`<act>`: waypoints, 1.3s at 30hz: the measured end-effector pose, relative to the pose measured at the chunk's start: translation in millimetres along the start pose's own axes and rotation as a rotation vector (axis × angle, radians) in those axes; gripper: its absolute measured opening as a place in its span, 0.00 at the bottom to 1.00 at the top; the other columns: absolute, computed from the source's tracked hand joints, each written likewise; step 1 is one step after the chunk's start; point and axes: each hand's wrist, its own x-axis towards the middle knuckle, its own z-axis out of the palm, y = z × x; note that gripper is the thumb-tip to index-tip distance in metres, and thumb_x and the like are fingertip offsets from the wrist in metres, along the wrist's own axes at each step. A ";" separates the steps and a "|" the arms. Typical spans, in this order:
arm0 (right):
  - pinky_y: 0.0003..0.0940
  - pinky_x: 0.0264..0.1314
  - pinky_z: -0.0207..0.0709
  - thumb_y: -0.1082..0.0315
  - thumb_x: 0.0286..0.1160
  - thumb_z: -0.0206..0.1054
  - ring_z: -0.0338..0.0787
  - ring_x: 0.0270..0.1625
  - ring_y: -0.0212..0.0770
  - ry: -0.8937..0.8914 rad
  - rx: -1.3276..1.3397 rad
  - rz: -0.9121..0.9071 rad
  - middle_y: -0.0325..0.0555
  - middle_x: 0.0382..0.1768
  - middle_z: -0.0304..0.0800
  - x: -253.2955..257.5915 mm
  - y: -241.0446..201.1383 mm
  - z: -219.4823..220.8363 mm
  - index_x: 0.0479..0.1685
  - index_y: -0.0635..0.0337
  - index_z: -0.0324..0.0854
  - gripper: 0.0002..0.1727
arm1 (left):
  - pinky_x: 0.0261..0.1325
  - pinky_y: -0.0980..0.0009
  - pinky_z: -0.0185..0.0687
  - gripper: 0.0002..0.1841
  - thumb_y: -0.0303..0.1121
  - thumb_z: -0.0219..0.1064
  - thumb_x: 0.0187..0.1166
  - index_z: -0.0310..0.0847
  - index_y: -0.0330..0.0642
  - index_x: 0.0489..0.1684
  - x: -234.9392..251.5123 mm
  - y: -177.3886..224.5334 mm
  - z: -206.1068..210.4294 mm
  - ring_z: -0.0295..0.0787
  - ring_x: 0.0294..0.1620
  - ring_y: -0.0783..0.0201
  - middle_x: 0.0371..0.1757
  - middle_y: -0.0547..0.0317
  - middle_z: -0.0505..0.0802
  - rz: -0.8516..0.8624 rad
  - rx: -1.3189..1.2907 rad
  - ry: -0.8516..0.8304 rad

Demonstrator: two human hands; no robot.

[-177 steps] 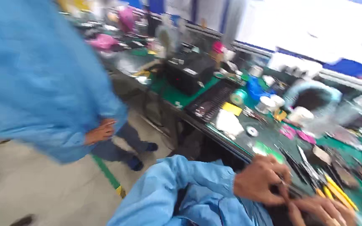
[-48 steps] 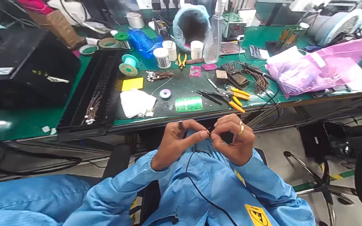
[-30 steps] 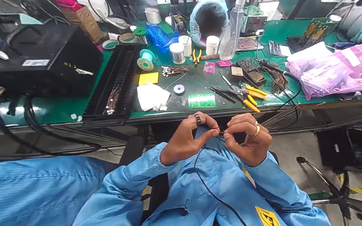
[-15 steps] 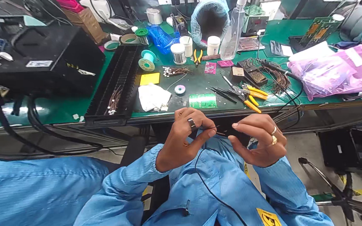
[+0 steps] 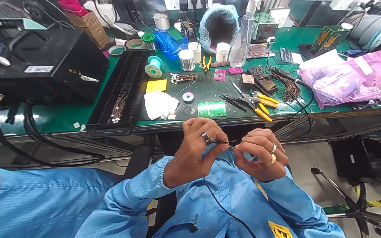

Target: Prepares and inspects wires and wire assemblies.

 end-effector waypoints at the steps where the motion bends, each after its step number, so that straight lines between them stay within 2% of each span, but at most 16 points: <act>1: 0.33 0.53 0.84 0.67 0.69 0.74 0.90 0.46 0.38 -0.008 0.090 0.095 0.42 0.35 0.91 -0.1 -0.9 2.5 0.36 0.55 0.85 0.04 | 0.76 0.51 0.55 0.08 0.43 0.59 0.90 0.82 0.54 0.47 0.6 -0.1 1.2 0.78 0.68 0.67 0.49 0.68 0.90 0.023 0.057 -0.008; 4: 0.25 0.47 0.86 0.70 0.73 0.69 0.90 0.42 0.27 -0.025 0.562 0.545 0.35 0.35 0.90 -2.6 -11.0 10.1 0.36 0.57 0.84 0.01 | 0.75 0.52 0.51 0.10 0.43 0.53 0.93 0.79 0.55 0.48 3.0 -1.2 5.9 0.74 0.71 0.63 0.52 0.65 0.89 0.116 0.287 0.035; 7: 0.29 0.38 0.86 0.64 0.76 0.67 0.89 0.33 0.29 -0.033 1.069 1.111 0.33 0.30 0.88 -4.7 -23.4 11.3 0.32 0.51 0.85 0.06 | 0.80 0.51 0.45 0.08 0.40 0.52 0.93 0.78 0.55 0.50 2.9 -6.5 9.1 0.74 0.72 0.62 0.52 0.64 0.89 0.230 0.497 0.109; 8: 0.29 0.37 0.86 0.62 0.77 0.66 0.89 0.33 0.31 -0.040 1.179 1.205 0.34 0.30 0.87 -5.5 -24.8 10.2 0.31 0.49 0.83 0.07 | 0.81 0.51 0.44 0.07 0.38 0.53 0.92 0.78 0.54 0.51 3.0 -8.4 9.2 0.74 0.72 0.62 0.52 0.64 0.88 0.267 0.527 0.123; 10: 0.30 0.38 0.87 0.60 0.80 0.66 0.90 0.37 0.33 -0.047 1.197 1.113 0.37 0.36 0.88 -6.8 -24.0 8.0 0.37 0.51 0.83 0.07 | 0.82 0.51 0.45 0.07 0.39 0.54 0.92 0.78 0.55 0.50 4.8 -9.6 5.4 0.75 0.72 0.63 0.50 0.65 0.89 0.278 0.485 0.132; 11: 0.30 0.40 0.89 0.58 0.82 0.65 0.91 0.40 0.32 -0.055 1.033 0.918 0.38 0.40 0.89 -7.8 -22.0 7.6 0.42 0.52 0.84 0.09 | 0.81 0.51 0.46 0.08 0.41 0.54 0.92 0.79 0.55 0.49 6.0 -9.1 1.6 0.75 0.72 0.64 0.49 0.66 0.90 0.252 0.432 0.131; 13: 0.25 0.50 0.87 0.55 0.84 0.64 0.90 0.49 0.30 -0.052 0.435 0.417 0.39 0.47 0.89 -8.6 -14.2 6.8 0.52 0.54 0.83 0.13 | 0.78 0.51 0.49 0.10 0.44 0.56 0.92 0.82 0.54 0.47 6.4 -7.1 -7.6 0.75 0.70 0.65 0.47 0.67 0.91 0.183 0.302 0.123; 15: 0.32 0.54 0.83 0.54 0.72 0.73 0.89 0.50 0.38 0.038 -0.043 0.097 0.43 0.44 0.89 -4.8 -10.4 5.1 0.49 0.54 0.85 0.15 | 0.79 0.51 0.50 0.10 0.44 0.58 0.91 0.84 0.54 0.46 6.1 -4.8 -14.1 0.76 0.70 0.66 0.46 0.68 0.91 0.121 0.184 0.113; 17: 0.34 0.53 0.84 0.55 0.68 0.78 0.89 0.47 0.39 0.091 -0.203 -0.021 0.41 0.41 0.90 -3.2 -13.3 3.7 0.47 0.52 0.85 0.15 | 0.79 0.52 0.51 0.10 0.45 0.58 0.90 0.84 0.55 0.45 4.7 -2.3 -17.2 0.76 0.70 0.67 0.46 0.69 0.90 0.085 0.125 0.096; 21: 0.39 0.61 0.82 0.59 0.68 0.79 0.89 0.48 0.38 0.085 -0.260 -0.067 0.38 0.43 0.91 -4.2 -21.1 6.6 0.50 0.50 0.86 0.15 | 0.77 0.53 0.50 0.11 0.45 0.60 0.90 0.85 0.54 0.43 0.5 1.3 -15.7 0.76 0.68 0.68 0.45 0.70 0.90 0.076 0.121 0.074; 28: 0.42 0.64 0.81 0.65 0.71 0.75 0.90 0.45 0.39 0.075 -0.177 -0.035 0.40 0.36 0.92 -5.4 -17.2 10.9 0.40 0.52 0.86 0.05 | 0.76 0.53 0.50 0.11 0.43 0.60 0.89 0.86 0.52 0.42 0.6 2.9 -10.7 0.76 0.67 0.66 0.43 0.68 0.90 0.086 0.156 0.037; 30: 0.38 0.61 0.83 0.66 0.72 0.73 0.91 0.46 0.38 0.047 -0.008 0.134 0.41 0.35 0.92 -5.1 -17.6 12.9 0.36 0.55 0.86 0.04 | 0.77 0.51 0.49 0.10 0.43 0.59 0.90 0.84 0.53 0.44 2.0 2.5 -9.9 0.75 0.69 0.64 0.44 0.67 0.90 0.124 0.210 0.015; 33: 0.25 0.48 0.85 0.70 0.78 0.66 0.89 0.42 0.26 -0.004 0.584 0.628 0.35 0.35 0.89 -5.2 -25.1 14.9 0.38 0.59 0.84 0.04 | 0.80 0.49 0.46 0.08 0.41 0.55 0.92 0.79 0.53 0.49 3.4 -2.9 -3.8 0.76 0.71 0.62 0.47 0.63 0.90 0.245 0.399 0.042; 36: 0.31 0.44 0.86 0.66 0.80 0.63 0.88 0.35 0.30 -0.015 1.133 1.139 0.33 0.30 0.87 -4.3 -31.8 12.3 0.36 0.53 0.84 0.07 | 0.84 0.49 0.42 0.04 0.35 0.57 0.90 0.77 0.52 0.52 3.8 -12.3 -1.1 0.75 0.71 0.62 0.50 0.62 0.88 0.378 0.537 0.097; 37: 0.32 0.44 0.86 0.64 0.81 0.63 0.88 0.35 0.31 -0.017 1.183 1.160 0.34 0.30 0.86 -3.9 -31.7 10.8 0.37 0.52 0.84 0.07 | 0.85 0.50 0.41 0.04 0.35 0.58 0.90 0.77 0.52 0.52 4.8 -14.2 -1.8 0.75 0.72 0.63 0.51 0.62 0.88 0.398 0.546 0.104; 39: 0.32 0.46 0.88 0.61 0.83 0.63 0.90 0.39 0.32 0.001 1.037 0.946 0.37 0.36 0.89 -4.6 -28.3 9.6 0.43 0.54 0.83 0.08 | 0.85 0.50 0.41 0.05 0.36 0.57 0.91 0.77 0.52 0.51 6.2 -14.7 -4.3 0.75 0.72 0.63 0.50 0.63 0.88 0.391 0.505 0.105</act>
